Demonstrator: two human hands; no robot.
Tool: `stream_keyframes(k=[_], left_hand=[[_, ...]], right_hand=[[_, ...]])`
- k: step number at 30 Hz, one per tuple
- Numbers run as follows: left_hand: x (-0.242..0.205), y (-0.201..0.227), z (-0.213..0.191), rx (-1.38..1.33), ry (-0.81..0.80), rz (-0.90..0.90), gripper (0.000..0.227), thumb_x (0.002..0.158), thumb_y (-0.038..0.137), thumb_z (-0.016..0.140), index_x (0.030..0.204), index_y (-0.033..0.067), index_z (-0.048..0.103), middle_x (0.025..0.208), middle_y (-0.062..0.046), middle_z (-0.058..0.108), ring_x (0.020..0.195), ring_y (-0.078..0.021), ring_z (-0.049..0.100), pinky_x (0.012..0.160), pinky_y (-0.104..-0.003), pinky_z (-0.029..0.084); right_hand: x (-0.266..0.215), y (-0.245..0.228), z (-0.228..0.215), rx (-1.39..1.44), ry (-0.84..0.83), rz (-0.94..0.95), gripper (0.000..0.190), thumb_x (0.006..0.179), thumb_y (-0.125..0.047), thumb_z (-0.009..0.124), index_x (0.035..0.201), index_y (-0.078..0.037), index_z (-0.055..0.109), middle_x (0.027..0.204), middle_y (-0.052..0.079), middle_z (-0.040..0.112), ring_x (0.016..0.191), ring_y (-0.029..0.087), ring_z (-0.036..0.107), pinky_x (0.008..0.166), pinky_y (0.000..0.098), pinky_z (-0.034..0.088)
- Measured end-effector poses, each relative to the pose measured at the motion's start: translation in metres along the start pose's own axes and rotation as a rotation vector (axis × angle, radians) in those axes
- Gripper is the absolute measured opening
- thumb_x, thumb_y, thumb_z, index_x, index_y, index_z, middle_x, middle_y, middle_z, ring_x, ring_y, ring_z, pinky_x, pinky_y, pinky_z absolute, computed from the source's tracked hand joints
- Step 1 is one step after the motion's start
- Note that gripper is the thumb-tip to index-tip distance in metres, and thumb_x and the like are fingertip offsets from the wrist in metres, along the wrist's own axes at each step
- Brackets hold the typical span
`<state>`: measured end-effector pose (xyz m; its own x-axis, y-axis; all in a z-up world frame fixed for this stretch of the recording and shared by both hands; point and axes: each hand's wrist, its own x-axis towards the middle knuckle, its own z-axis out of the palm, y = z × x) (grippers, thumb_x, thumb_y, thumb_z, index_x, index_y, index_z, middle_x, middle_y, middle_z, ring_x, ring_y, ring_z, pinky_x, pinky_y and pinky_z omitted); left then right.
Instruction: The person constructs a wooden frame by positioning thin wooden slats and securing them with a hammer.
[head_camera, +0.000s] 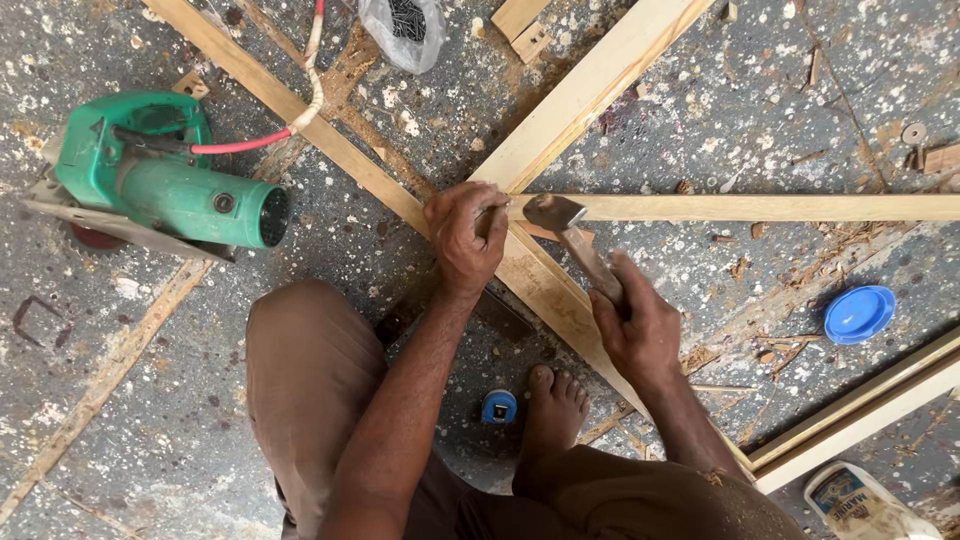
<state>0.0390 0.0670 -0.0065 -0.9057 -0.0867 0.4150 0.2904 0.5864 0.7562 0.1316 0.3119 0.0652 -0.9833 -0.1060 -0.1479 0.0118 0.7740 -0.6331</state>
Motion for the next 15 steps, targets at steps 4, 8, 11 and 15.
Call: stream_keyframes(k=[4,8,11,15], left_hand=[[-0.007,-0.007,-0.001,-0.018,-0.038,0.008,0.026,0.096,0.007,0.073,0.118,0.0076,0.059,0.099,0.001,0.078,0.110,-0.0160,0.066,0.111,-0.041,0.033],[-0.009,-0.009,0.001,-0.009,-0.002,-0.002,0.026,0.095,0.008,0.075,0.115,0.0098,0.058,0.099,0.001,0.078,0.109,-0.0146,0.066,0.112,-0.040,0.033],[-0.006,-0.007,0.002,-0.005,-0.021,-0.041,0.028,0.094,0.010,0.075,0.117,0.0073,0.058,0.100,0.000,0.078,0.109,-0.0166,0.067,0.110,-0.041,0.033],[-0.007,-0.007,-0.003,0.031,-0.050,-0.035,0.031,0.093,0.007,0.075,0.118,0.0070,0.057,0.099,0.001,0.078,0.112,-0.0186,0.065,0.110,-0.043,0.033]], right_hand=[[0.005,-0.016,-0.001,-0.148,0.073,-0.181,0.039,0.098,-0.015,0.073,0.135,-0.013,0.063,0.107,0.018,0.076,0.076,0.022,0.075,0.054,0.0346,0.061],[0.011,-0.020,0.006,-0.221,0.128,-0.297,0.042,0.096,-0.016,0.073,0.137,-0.016,0.063,0.114,0.016,0.075,0.084,0.023,0.075,0.064,0.0379,0.063],[0.019,-0.021,0.012,-0.300,0.077,-0.263,0.041,0.093,-0.015,0.076,0.133,-0.019,0.066,0.114,0.017,0.076,0.078,0.022,0.075,0.060,0.0368,0.062],[0.017,-0.020,0.015,-0.205,0.132,-0.266,0.038,0.098,-0.014,0.075,0.134,-0.017,0.064,0.116,0.019,0.075,0.081,0.022,0.075,0.061,0.0350,0.062]])
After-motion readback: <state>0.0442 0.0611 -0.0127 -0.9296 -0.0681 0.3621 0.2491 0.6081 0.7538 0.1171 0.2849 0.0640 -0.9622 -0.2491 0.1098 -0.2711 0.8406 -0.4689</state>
